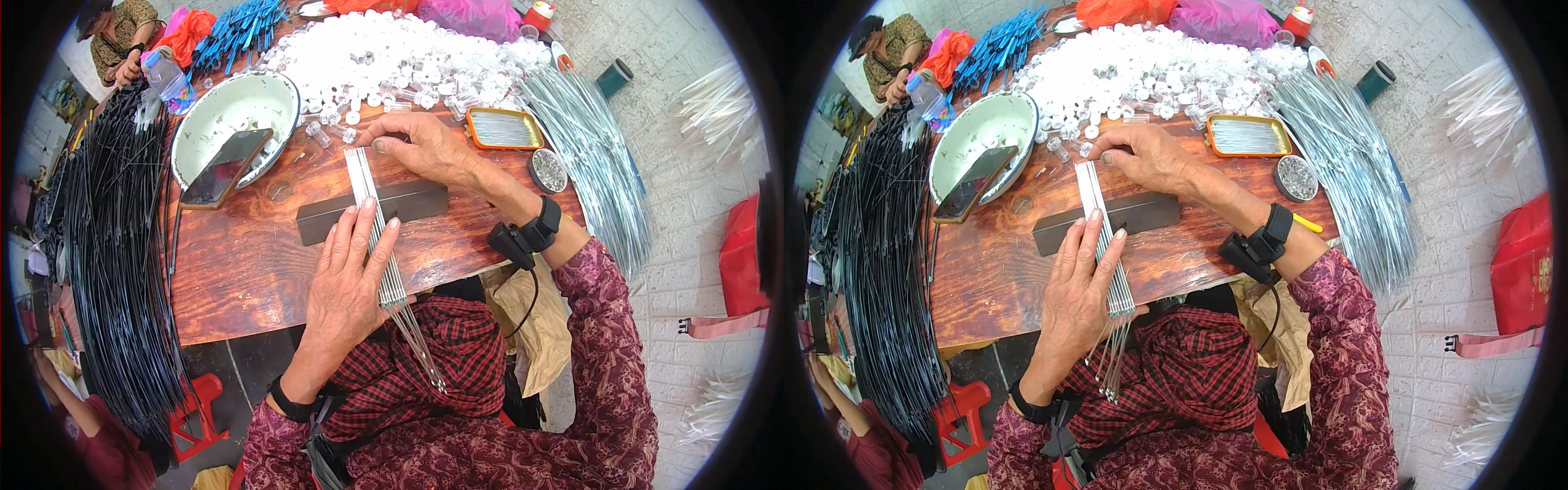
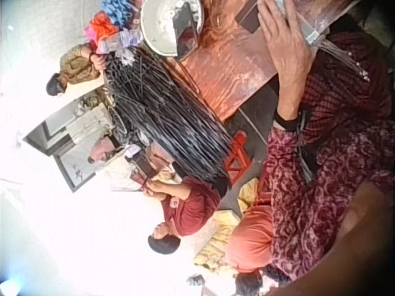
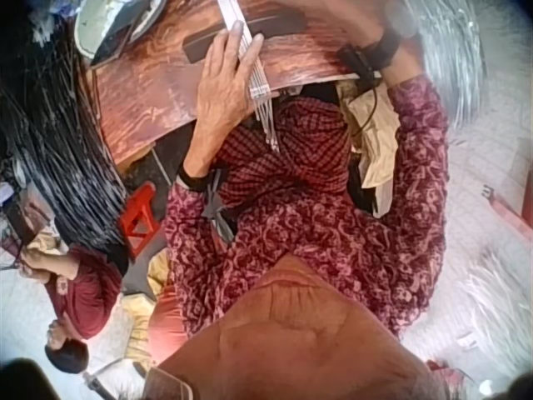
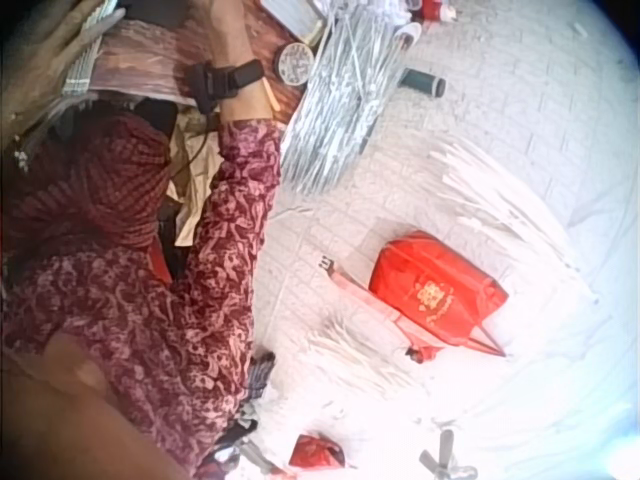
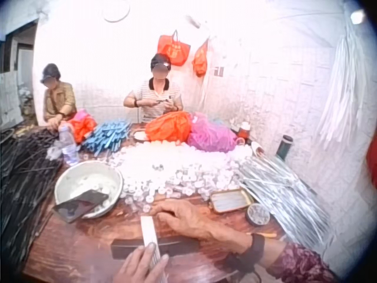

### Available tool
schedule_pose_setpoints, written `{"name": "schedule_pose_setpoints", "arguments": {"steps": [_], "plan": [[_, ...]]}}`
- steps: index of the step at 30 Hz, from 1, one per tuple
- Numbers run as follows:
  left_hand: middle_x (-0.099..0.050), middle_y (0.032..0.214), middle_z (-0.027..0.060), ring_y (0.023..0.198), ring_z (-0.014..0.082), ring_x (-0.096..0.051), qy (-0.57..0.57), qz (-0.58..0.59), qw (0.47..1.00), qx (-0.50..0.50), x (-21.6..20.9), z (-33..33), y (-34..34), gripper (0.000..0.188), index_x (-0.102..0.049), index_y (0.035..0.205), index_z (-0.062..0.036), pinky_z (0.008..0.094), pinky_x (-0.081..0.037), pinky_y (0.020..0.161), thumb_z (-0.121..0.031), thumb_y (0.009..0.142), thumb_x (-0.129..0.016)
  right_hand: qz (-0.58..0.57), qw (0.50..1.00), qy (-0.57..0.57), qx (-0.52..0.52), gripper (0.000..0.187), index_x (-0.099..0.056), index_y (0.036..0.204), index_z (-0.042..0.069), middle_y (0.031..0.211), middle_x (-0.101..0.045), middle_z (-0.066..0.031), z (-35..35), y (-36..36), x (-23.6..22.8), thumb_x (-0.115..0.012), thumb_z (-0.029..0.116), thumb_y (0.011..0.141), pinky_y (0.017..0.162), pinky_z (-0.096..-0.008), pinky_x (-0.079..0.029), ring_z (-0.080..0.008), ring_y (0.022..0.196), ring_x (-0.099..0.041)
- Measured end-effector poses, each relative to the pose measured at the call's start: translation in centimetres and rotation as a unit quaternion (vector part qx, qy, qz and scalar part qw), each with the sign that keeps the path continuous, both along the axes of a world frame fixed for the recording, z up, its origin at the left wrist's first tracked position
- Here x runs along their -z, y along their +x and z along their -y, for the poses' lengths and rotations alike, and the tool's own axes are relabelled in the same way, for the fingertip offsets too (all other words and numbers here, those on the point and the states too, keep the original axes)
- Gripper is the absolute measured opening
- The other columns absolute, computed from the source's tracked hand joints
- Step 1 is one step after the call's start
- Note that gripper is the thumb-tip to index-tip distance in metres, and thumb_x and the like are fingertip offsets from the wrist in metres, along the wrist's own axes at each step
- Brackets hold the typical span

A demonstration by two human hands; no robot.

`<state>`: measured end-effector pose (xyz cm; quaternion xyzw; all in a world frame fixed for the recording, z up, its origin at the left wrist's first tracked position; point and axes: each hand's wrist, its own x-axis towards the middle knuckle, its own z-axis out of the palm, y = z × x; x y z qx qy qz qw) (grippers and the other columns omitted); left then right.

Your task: Group metal umbrella ribs and attach plastic components using hands and pliers.

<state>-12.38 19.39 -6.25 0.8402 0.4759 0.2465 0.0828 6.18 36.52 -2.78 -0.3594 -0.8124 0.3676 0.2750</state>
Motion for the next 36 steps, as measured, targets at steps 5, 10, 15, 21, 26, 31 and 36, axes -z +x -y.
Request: {"name": "schedule_pose_setpoints", "arguments": {"steps": [5, 10, 15, 21, 26, 31, 36], "plan": [[-0.030, 0.159, 0.0207, 0.145, 0.0423, -0.032, -0.001, -0.001, 1.000, -0.001, -0.1, 0.0, -0.1, 0.109, -0.043, 0.150, -0.0137, 0.0518, -0.033, 0.118, -0.046, 0.056, -0.090, 0.067, 0.993, 0.097, -0.006, 0.021, -0.071, 0.110, 0.004, 0.112, -0.070, -0.0105, 0.3, -0.3, -1.1, -0.058, 0.009, 0.094, 0.097, -0.0363, -0.049, -0.0235, 0.107, -0.065], [-0.031, 0.159, 0.0210, 0.144, 0.0428, -0.032, 0.003, -0.001, 1.000, 0.001, 0.0, 0.0, 0.0, 0.110, -0.043, 0.150, -0.0138, 0.0522, -0.033, 0.118, -0.045, 0.056, -0.090, 0.040, 0.996, 0.083, 0.005, 0.023, -0.071, 0.111, 0.005, 0.111, -0.070, -0.0090, 0.2, -0.7, 0.2, -0.057, 0.008, 0.094, 0.092, -0.0348, -0.050, -0.0204, 0.102, -0.064], [-0.031, 0.158, 0.0220, 0.144, 0.0434, -0.033, 0.009, 0.002, 1.000, 0.001, 0.1, 0.0, -0.1, 0.111, -0.043, 0.150, -0.0140, 0.0522, -0.034, 0.117, -0.045, 0.055, -0.091, 0.045, 0.998, 0.045, 0.012, 0.024, -0.071, 0.114, 0.005, 0.110, -0.070, -0.0083, 0.4, -0.8, 0.0, -0.057, 0.007, 0.094, 0.089, -0.0324, -0.051, -0.0173, 0.097, -0.063], [-0.030, 0.159, 0.0219, 0.144, 0.0428, -0.032, 0.009, 0.002, 1.000, 0.001, 0.1, 0.0, -0.1, 0.112, -0.042, 0.151, -0.0145, 0.0518, -0.034, 0.117, -0.044, 0.054, -0.091, 0.023, 1.000, 0.010, 0.016, 0.025, -0.070, 0.115, 0.004, 0.111, -0.070, -0.0087, 0.2, -0.7, 0.6, -0.055, 0.007, 0.095, 0.092, -0.0328, -0.051, -0.0176, 0.100, -0.063], [-0.030, 0.159, 0.0222, 0.145, 0.0428, -0.031, 0.006, 0.005, 1.000, 0.001, 0.2, 0.0, -0.2, 0.113, -0.042, 0.151, -0.0148, 0.0518, -0.033, 0.118, -0.044, 0.054, -0.092, -0.034, 0.999, 0.034, -0.005, 0.027, -0.068, 0.117, 0.004, 0.114, -0.070, -0.0102, 0.6, -1.3, 0.8, -0.052, 0.005, 0.095, 0.096, -0.0327, -0.049, -0.0199, 0.106, -0.063], [-0.029, 0.159, 0.0234, 0.145, 0.0436, -0.031, 0.009, -0.001, 1.000, 0.000, 0.2, 0.0, -0.1, 0.113, -0.042, 0.151, -0.0149, 0.0519, -0.033, 0.118, -0.045, 0.054, -0.091, 0.030, 0.996, 0.083, -0.003, 0.028, -0.070, 0.115, 0.006, 0.115, -0.070, -0.0116, 0.3, -0.8, 0.8, -0.053, 0.002, 0.093, 0.096, -0.0340, -0.050, -0.0223, 0.107, -0.064], [-0.029, 0.159, 0.0241, 0.145, 0.0444, -0.031, 0.010, -0.005, 1.000, 0.002, 0.2, 0.0, -0.2, 0.111, -0.042, 0.151, -0.0151, 0.0520, -0.033, 0.117, -0.046, 0.056, -0.091, 0.038, 0.997, 0.072, 0.000, 0.029, -0.071, 0.113, 0.008, 0.115, -0.070, -0.0121, 0.2, -0.8, 0.5, -0.053, 0.003, 0.092, 0.095, -0.0377, -0.051, -0.0269, 0.106, -0.065]]}}
